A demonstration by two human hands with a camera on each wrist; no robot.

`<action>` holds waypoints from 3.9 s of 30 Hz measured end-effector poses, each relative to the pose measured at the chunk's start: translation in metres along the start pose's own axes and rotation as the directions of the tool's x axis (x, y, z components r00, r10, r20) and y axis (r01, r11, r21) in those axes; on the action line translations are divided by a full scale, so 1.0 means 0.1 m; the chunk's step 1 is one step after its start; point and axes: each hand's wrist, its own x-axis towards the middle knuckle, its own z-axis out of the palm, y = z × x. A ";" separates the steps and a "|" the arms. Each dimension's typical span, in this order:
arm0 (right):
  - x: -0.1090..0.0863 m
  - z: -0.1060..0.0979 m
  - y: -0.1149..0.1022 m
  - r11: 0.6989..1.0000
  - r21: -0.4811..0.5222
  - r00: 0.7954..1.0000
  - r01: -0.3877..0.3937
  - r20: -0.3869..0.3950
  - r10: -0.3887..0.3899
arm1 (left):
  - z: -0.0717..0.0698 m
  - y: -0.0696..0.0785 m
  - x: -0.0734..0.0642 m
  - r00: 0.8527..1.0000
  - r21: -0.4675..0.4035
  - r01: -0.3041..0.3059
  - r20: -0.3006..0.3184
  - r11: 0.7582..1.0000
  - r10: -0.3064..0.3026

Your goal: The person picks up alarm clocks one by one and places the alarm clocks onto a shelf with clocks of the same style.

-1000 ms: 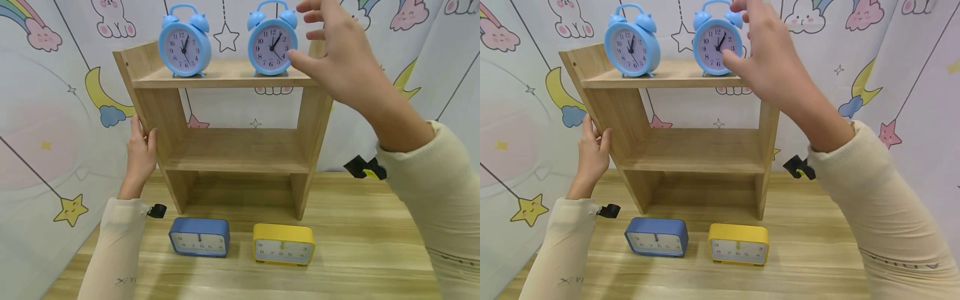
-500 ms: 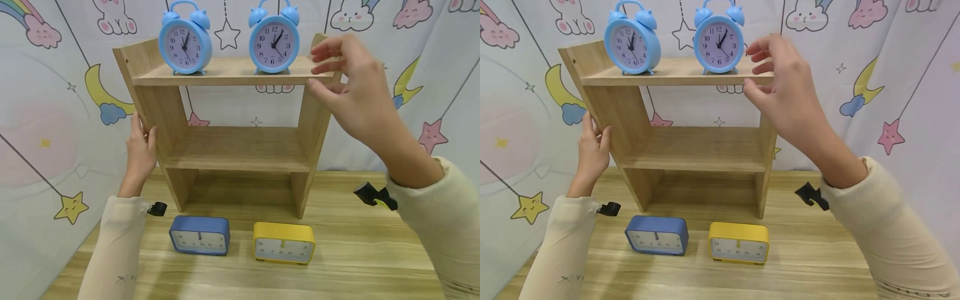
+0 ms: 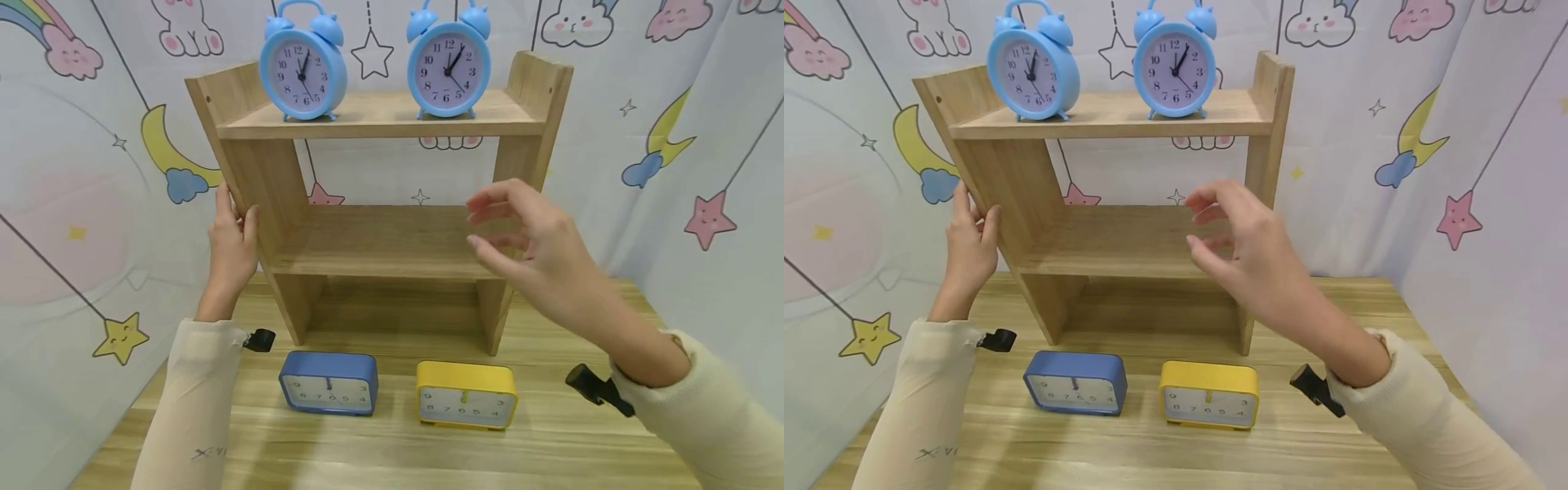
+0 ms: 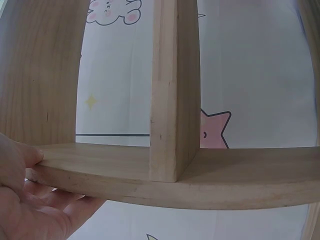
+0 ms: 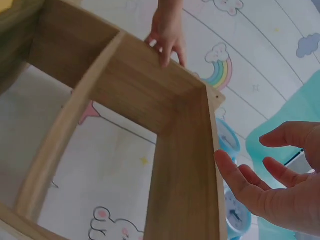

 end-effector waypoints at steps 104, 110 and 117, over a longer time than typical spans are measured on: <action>-1.17 2.34 0.67 0.745 0.321 0.774 -0.585 0.496 0.394 | 0.01 0.00 0.00 1.000 0.008 0.006 -0.010 1.000 -0.006; -1.18 2.33 0.64 0.754 0.323 0.780 -0.572 0.499 0.378 | 0.02 -0.01 0.00 1.000 0.011 0.003 -0.009 1.000 -0.003; -1.19 2.27 0.57 0.749 0.324 0.765 -0.578 0.535 0.359 | 0.01 0.00 0.00 1.000 0.004 0.011 -0.012 1.000 -0.011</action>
